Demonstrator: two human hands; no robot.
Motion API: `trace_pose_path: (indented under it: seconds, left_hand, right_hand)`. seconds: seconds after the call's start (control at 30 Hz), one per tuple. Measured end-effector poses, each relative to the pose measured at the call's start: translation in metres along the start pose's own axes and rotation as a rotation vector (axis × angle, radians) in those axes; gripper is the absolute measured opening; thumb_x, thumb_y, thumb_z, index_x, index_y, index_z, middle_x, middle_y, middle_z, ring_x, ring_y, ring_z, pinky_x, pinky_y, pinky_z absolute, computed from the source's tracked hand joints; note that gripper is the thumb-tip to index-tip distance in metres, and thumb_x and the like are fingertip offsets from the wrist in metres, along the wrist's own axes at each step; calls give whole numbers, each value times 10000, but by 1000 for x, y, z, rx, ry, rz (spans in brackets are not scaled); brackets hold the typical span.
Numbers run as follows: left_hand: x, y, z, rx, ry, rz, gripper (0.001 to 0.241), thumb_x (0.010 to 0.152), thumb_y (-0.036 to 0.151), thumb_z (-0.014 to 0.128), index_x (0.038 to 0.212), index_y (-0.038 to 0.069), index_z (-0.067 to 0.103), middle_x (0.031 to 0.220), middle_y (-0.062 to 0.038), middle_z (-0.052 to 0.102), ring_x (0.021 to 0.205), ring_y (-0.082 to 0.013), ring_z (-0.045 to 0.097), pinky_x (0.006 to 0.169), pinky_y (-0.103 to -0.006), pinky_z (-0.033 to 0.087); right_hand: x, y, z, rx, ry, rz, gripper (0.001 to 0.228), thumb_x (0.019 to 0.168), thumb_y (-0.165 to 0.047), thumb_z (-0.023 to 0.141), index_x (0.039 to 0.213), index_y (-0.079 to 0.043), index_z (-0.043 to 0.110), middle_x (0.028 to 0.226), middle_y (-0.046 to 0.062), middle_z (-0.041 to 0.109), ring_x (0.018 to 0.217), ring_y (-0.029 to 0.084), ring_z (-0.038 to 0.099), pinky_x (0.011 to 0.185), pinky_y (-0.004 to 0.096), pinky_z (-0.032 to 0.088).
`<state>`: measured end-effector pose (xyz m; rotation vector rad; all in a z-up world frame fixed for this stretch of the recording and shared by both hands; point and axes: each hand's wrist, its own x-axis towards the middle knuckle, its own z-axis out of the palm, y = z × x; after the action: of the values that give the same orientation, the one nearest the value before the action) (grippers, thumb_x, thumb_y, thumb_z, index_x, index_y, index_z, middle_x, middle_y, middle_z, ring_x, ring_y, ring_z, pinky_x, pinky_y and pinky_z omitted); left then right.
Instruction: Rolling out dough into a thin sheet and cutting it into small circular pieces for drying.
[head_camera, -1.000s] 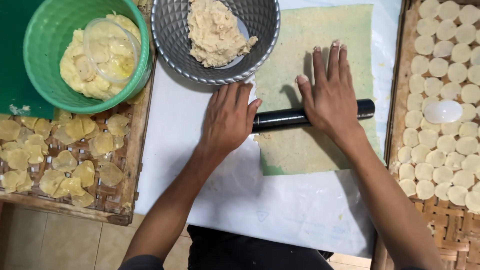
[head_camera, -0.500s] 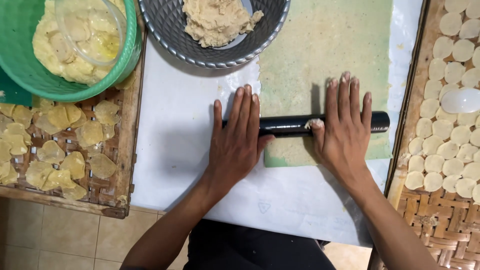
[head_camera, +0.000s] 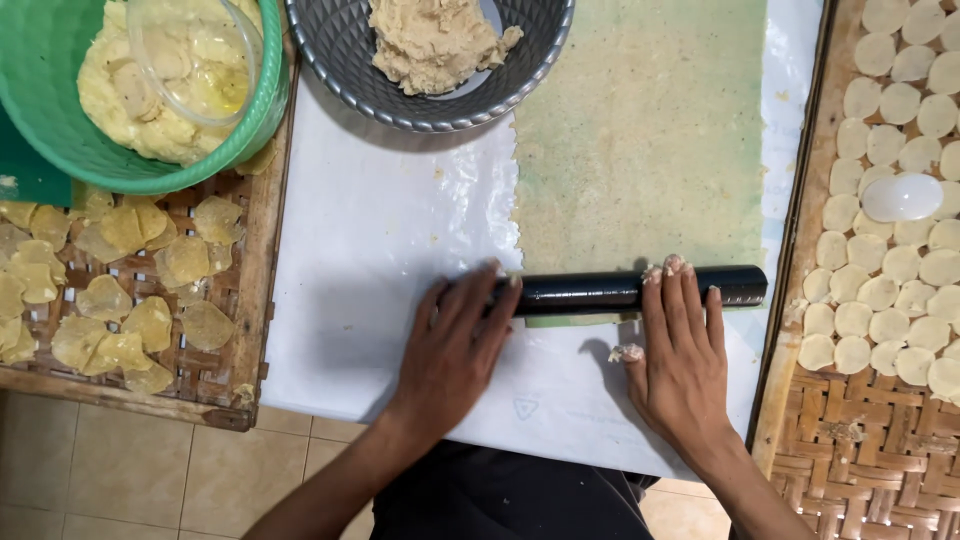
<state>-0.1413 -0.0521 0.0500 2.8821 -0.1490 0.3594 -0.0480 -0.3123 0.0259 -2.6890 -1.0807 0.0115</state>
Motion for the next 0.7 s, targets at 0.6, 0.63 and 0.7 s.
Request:
trace_pose_path:
  seconds: [0.6,0.63,0.7]
  left_hand:
    - [87,-38,2,-195,35,37,592,1101,430,401,1390,-74,518,1318,-216,624,1203,-379,590,1078,-545,431]
    - [91,-39,7,-200,30,38,592,1101,430,401,1390,-74,518,1318,-216,624,1203,-379,590,1078,-545,431]
    - [103,-41,18,-86,92,-44,633,1114,429,347,1420,-108,483,1461,-307,500,1361,-457,494,1135,-559,414]
  right_hand:
    - [164,21,-11,138,-10,144,757,1114,-545,245,1603,17,382,1644,336,113,1533,481,82,1244,615,145]
    - [161,19,-12,138,-15,150,757,1114,-545,245,1603,17,382,1644,336,113,1533,481,82,1244,615,145]
    - [158,16,-14,112,-136,228,859,1022,-644,43,1672,-89,133,1682,211,-52,1578,352,-56,1293,504,-22]
